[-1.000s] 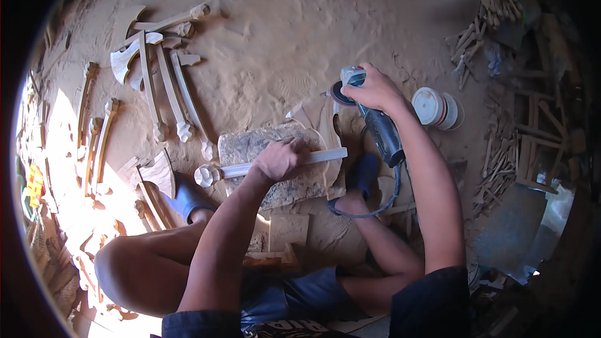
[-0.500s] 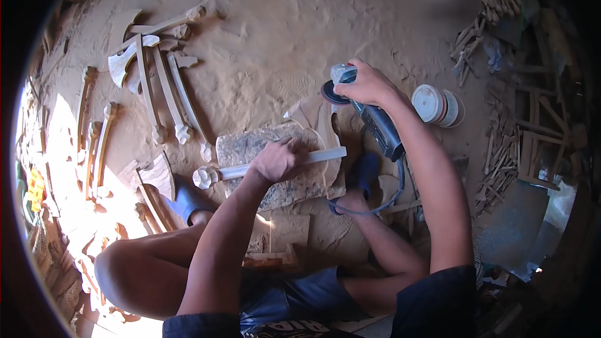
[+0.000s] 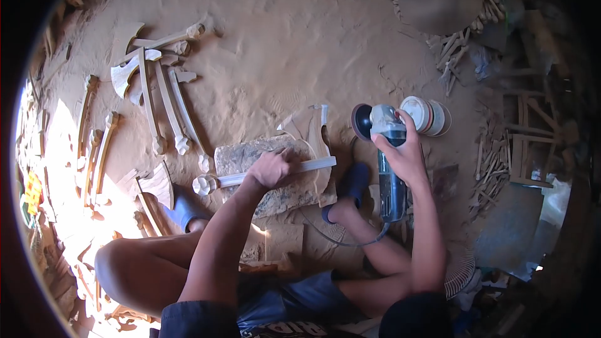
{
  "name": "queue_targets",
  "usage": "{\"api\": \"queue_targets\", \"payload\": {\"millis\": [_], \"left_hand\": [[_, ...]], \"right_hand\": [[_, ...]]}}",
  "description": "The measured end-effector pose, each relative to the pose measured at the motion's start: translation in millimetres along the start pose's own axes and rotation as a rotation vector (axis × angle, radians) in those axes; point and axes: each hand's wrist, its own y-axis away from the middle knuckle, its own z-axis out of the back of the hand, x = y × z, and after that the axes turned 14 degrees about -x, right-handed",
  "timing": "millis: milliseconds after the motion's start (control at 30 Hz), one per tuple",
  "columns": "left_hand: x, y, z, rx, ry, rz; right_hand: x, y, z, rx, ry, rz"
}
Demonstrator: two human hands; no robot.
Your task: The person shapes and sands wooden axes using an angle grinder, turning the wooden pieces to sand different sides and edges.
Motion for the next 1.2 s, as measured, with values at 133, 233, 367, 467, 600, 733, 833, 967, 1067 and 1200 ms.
{"api": "queue_targets", "payload": {"millis": [133,233,367,467,600,733,833,967,1067,1200], "left_hand": [[-7.4,-5.1,2.7,-0.009,-0.056,-0.034],[21.4,0.1,-39.6,-0.093,-0.184,-0.194],[-14.5,-16.5,44.4,-0.213,-0.017,0.145],[-13.9,-23.7,110.4,-0.459,0.334,0.3],[-19.1,-33.2,153.4,-0.416,1.093,0.727],[-33.3,-36.3,157.6,-0.118,1.615,0.953],[-44.4,-33.1,143.2,0.097,1.921,0.953],[-56.0,-32.3,122.4,0.2,1.944,0.98],[-66.0,-32.6,104.8,-0.027,1.34,1.011],[-42.2,-34.8,38.9,-0.118,0.516,0.684]], "right_hand": [[16.7,57.9,66.4,-0.077,-0.283,-0.2],[16.3,97.5,104.0,-0.168,-0.487,-0.364],[6.7,138.8,134.9,-0.391,-0.637,-0.436],[9.2,147.8,149.0,-0.443,-0.802,-0.532],[-7.9,146.5,150.2,-0.524,-0.875,-0.568],[-9.2,153.9,155.8,-0.518,-0.914,-0.591],[-9.9,156.7,158.4,-0.52,-0.939,-0.548],[-3.1,163.5,165.0,-0.523,-0.918,-0.517],[-16.0,163.4,162.0,-0.526,-0.888,-0.47],[-29.2,165.1,150.6,-0.489,-0.876,-0.423]]}}
